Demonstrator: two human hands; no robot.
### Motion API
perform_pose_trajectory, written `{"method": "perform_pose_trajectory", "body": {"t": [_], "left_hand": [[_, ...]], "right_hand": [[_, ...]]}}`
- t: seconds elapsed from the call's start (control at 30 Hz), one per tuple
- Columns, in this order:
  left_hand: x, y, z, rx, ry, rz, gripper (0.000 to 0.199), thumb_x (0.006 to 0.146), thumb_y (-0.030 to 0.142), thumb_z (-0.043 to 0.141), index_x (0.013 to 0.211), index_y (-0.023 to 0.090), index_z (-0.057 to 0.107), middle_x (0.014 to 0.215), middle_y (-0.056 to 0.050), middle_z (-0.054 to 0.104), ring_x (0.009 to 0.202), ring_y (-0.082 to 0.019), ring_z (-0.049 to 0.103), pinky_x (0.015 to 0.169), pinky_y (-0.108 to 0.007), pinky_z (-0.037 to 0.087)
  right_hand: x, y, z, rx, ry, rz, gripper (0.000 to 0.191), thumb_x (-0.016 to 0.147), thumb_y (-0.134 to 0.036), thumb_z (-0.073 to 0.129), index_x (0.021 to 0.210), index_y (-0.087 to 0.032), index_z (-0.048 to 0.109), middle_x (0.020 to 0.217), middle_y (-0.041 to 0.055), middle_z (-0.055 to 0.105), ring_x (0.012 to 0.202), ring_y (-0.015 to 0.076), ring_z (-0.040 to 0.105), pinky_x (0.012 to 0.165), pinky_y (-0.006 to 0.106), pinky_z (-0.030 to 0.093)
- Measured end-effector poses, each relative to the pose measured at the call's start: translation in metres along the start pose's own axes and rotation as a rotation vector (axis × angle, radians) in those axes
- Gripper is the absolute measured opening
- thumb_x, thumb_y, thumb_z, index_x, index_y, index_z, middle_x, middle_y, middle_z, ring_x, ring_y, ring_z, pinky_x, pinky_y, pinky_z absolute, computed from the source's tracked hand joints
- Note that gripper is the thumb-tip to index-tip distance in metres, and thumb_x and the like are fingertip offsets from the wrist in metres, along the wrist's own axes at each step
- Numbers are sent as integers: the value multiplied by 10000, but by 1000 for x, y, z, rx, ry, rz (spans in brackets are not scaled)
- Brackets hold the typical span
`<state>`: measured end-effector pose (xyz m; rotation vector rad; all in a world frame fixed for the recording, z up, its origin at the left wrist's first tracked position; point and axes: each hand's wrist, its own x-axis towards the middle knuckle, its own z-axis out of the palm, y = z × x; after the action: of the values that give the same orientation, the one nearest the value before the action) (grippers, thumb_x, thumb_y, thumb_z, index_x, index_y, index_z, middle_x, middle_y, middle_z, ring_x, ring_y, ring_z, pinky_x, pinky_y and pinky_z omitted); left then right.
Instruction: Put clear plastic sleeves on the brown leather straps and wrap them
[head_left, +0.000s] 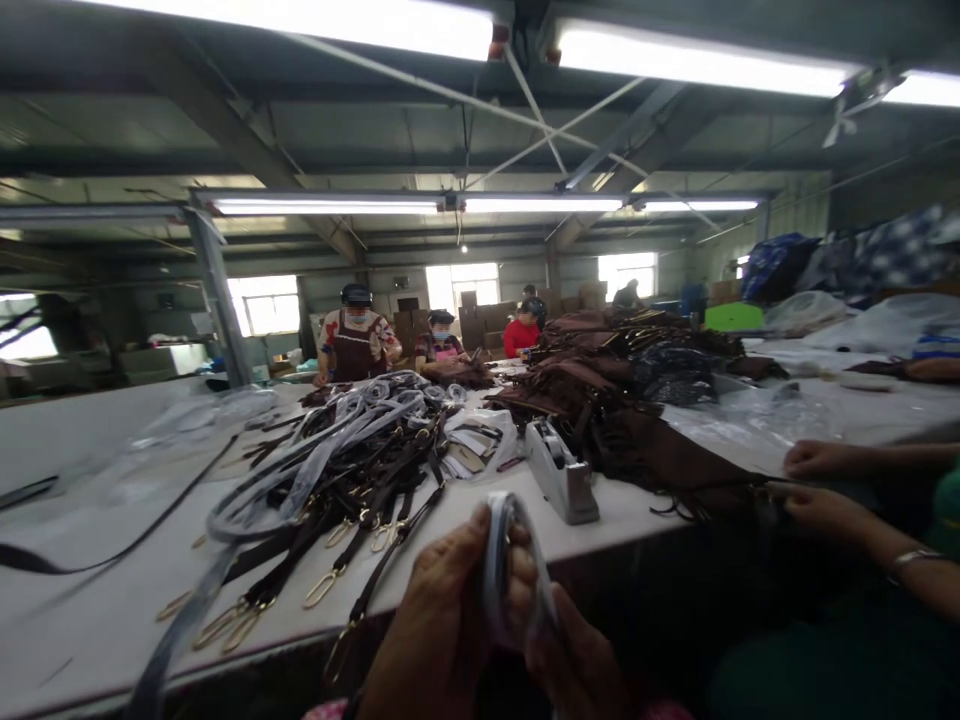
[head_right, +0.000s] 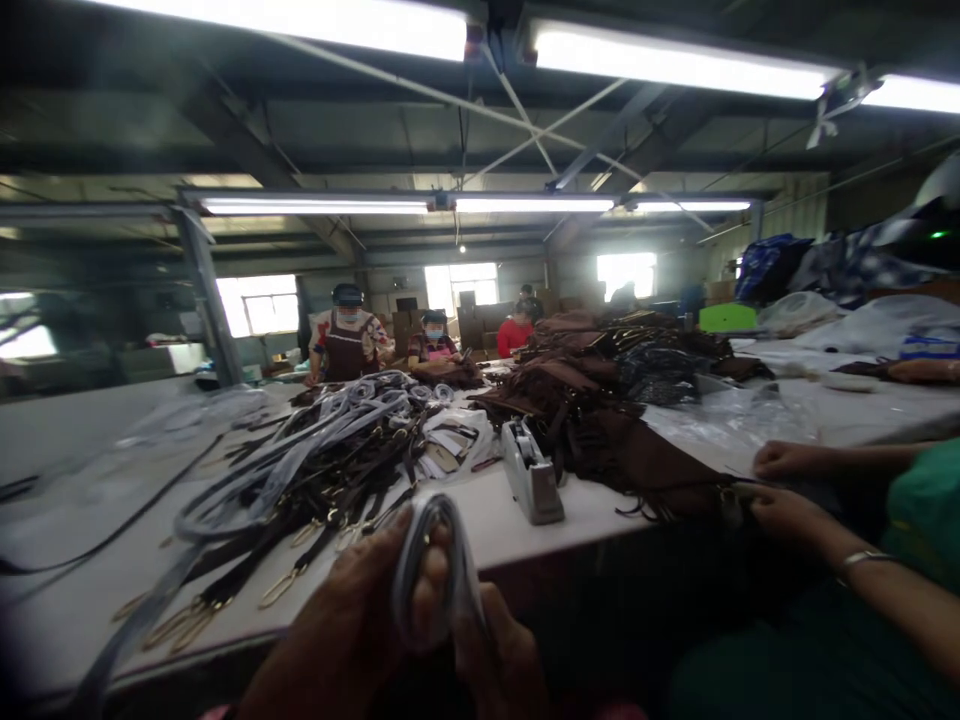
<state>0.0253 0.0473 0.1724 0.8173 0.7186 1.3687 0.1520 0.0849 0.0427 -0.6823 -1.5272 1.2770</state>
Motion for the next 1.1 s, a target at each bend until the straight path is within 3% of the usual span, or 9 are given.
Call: {"method": "perform_pose_trajectory", "body": {"t": [0.1, 0.2, 0.37, 0.47, 0.57, 0.73, 0.83, 1.0, 1.1], "left_hand": [[7, 21, 14, 51, 64, 165, 301, 884, 372, 748, 978, 86, 741, 821, -80, 735, 618, -115, 654, 593, -207, 545], [16, 27, 12, 252, 74, 309, 292, 934, 377, 674, 1039, 112, 737, 970, -111, 768, 802, -179, 731, 737, -258, 590], [41, 0, -26, 1068, 140, 745, 241, 1019, 352, 541, 1045, 157, 681, 983, -98, 751, 924, -232, 720, 824, -333, 550], [51, -16, -53, 1619, -7, 1021, 198, 1034, 256, 483, 976, 149, 640, 845, -89, 699, 766, -223, 668, 667, -327, 484], [48, -24, -69, 1886, -234, 1071, 228, 1054, 238, 416, 948, 160, 601, 764, -53, 646, 631, -193, 596, 562, -318, 408], [36, -29, -76, 1938, -392, 902, 395, 1027, 535, 449, 999, 161, 572, 810, -45, 641, 653, -196, 577, 582, -328, 410], [31, -27, -78, 1898, -413, 717, 352, 1055, 445, 419, 875, 177, 559, 749, -16, 604, 604, -170, 507, 565, -317, 353], [15, -11, -75, 1400, -366, 122, 265, 967, 402, 576, 814, 188, 602, 724, 20, 569, 653, -139, 499, 639, -253, 393], [8, -8, -71, 926, -368, -267, 247, 920, 405, 604, 859, 172, 656, 689, 1, 587, 581, -125, 496, 551, -221, 375]], "right_hand": [[-4, 10, 9, 50, -22, 98, 663, 913, -763, 514, 1105, -166, 729, 662, 53, 625, 565, 168, 574, 548, 292, 491], [-6, 18, 11, 208, -129, 230, 681, 917, -766, 513, 1041, -120, 690, 607, 29, 610, 444, 86, 486, 439, 203, 360], [-10, 9, 0, 551, -337, 405, 557, 902, -655, 639, 1086, -130, 632, 681, 43, 680, 401, 89, 540, 374, 165, 381], [-11, -9, -21, 556, -377, 489, 536, 952, -630, 566, 1118, -124, 623, 608, 37, 672, 332, 70, 446, 317, 146, 315], [-4, -32, -50, 402, -353, 500, 542, 1003, -621, 472, 1042, -112, 653, 485, -18, 578, 293, 48, 320, 303, 142, 266], [23, -60, -84, 98, -453, 482, 472, 974, -597, 571, 990, -133, 658, 562, -21, 602, 347, 34, 289, 330, 165, 157], [37, -70, -92, -60, -459, 383, 442, 884, -497, 747, 1159, -159, 672, 639, -40, 599, 474, 59, 390, 423, 176, 242], [50, -68, -99, -409, -366, 24, 258, 935, -434, 696, 973, -188, 761, 912, 26, 708, 865, 174, 622, 765, 255, 461], [51, -53, -94, -560, -330, -128, 290, 1010, -410, 578, 911, -198, 750, 858, 23, 694, 820, 176, 616, 773, 277, 449]]}}
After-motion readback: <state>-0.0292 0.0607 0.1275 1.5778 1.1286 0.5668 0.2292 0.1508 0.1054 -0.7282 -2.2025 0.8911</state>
